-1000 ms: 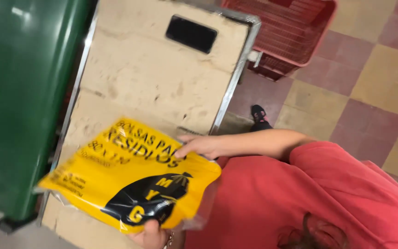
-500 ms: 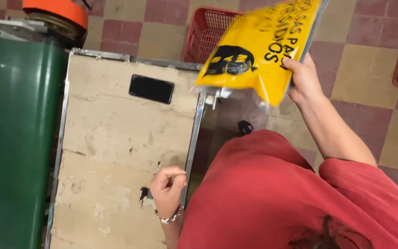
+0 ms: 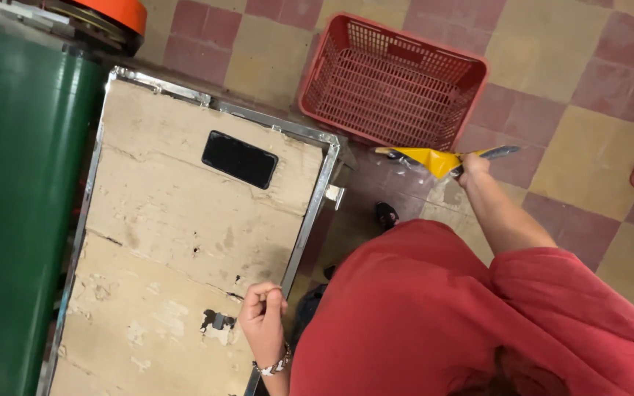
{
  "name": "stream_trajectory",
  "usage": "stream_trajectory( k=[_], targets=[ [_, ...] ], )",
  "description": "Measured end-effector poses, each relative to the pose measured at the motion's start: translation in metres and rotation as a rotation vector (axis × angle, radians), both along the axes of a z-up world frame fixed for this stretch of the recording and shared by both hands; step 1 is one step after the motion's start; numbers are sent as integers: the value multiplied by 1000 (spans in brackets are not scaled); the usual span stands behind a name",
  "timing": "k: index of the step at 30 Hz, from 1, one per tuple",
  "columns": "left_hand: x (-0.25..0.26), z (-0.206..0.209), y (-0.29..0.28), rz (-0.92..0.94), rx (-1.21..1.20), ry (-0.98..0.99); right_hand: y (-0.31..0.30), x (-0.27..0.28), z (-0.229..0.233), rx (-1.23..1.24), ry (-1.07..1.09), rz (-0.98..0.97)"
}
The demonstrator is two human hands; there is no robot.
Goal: Folding black plastic bags and inserting them into yellow packaging sleeves
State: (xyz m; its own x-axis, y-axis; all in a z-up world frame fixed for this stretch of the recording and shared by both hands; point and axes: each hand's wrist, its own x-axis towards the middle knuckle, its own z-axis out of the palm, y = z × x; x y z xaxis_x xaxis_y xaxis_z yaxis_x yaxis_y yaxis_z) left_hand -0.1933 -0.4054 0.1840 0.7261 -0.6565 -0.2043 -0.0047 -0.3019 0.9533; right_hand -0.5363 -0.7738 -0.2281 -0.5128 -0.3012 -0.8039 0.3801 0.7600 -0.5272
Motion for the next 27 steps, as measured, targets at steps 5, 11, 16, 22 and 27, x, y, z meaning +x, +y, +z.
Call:
stream_trajectory(
  k=[5, 11, 16, 22, 27],
  targets=[
    [-3, 1, 1, 36, 93, -46, -37, 57, 32, 70, -54, 75],
    [-10, 6, -3, 151, 134, -33, -92, 108, 32, 0, -30, 162],
    [-14, 7, -9, 164, 129, -61, -130, 152, 49, -141, -120, 194],
    [-18, 10, -19, 153, 130, -72, -114, 145, 61, 89, -72, 747],
    [-23, 5, -20, 136, 134, -81, -54, 89, -29, 236, 107, 859]
  ],
)
